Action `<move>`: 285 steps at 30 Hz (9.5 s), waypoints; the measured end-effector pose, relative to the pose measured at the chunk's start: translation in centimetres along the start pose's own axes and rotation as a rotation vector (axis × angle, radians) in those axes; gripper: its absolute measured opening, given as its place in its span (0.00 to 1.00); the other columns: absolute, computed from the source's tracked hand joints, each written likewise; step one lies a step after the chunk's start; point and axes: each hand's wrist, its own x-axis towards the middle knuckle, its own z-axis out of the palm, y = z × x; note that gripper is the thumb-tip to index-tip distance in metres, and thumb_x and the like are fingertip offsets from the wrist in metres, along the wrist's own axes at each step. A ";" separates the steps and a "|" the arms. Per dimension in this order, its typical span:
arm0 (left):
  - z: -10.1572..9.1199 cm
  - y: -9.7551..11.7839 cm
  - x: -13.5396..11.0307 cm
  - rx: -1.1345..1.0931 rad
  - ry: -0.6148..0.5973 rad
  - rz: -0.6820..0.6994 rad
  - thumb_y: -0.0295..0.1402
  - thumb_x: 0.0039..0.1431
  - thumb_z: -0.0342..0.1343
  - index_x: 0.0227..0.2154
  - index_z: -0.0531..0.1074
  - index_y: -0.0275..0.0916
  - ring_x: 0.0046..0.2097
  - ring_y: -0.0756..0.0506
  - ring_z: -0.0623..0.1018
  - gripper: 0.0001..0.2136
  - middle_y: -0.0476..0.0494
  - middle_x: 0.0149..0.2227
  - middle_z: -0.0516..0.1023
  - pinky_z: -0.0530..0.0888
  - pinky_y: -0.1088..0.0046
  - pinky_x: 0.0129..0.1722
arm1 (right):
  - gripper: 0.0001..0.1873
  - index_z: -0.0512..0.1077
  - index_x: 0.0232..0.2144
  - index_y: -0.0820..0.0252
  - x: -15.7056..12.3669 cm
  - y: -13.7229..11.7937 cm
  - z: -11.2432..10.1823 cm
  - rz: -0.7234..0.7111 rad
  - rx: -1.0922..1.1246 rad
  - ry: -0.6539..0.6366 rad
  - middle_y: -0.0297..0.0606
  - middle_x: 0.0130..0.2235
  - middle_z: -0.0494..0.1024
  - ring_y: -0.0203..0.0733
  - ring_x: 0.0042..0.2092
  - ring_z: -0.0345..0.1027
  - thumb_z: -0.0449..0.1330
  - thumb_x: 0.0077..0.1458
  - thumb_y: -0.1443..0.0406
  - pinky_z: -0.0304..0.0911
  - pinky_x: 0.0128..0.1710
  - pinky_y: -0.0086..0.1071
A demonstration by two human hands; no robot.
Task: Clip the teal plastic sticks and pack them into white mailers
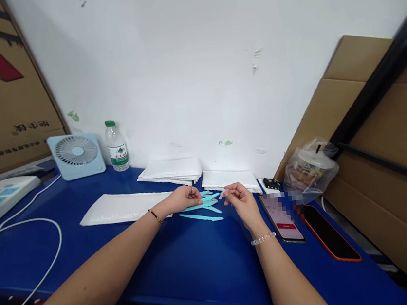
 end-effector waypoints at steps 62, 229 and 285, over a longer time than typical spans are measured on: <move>1.6 1.1 -0.8 0.747 -0.007 0.255 0.45 0.54 0.54 0.43 0.70 0.38 0.49 0.41 0.71 0.18 0.39 0.45 0.73 0.66 0.68 0.46 | 0.06 0.77 0.29 0.58 -0.5 0.5 -1.0 -0.081 -0.550 -0.451 0.37 0.32 0.79 0.39 0.33 0.70 0.60 0.49 0.64 0.64 0.33 0.31; 0.7 1.8 0.1 -1.497 0.107 -0.543 0.40 0.62 0.46 0.39 0.68 0.33 0.27 0.49 0.78 0.14 0.44 0.28 0.74 0.73 0.78 0.22 | 0.12 0.74 0.27 0.68 11.0 2.4 -9.7 0.199 -0.838 0.448 0.50 0.31 0.76 0.48 0.38 0.67 0.53 0.51 0.65 0.57 0.38 0.35; 2.0 8.7 -1.6 -1.003 0.763 0.336 0.37 0.49 0.63 0.45 0.68 0.38 0.52 0.41 0.73 0.20 0.38 0.49 0.73 0.70 0.65 0.49 | 0.10 0.61 0.20 0.60 -1.0 0.1 9.3 0.422 0.657 0.131 0.25 0.13 0.60 0.27 0.12 0.49 0.57 0.48 0.63 0.39 0.10 0.20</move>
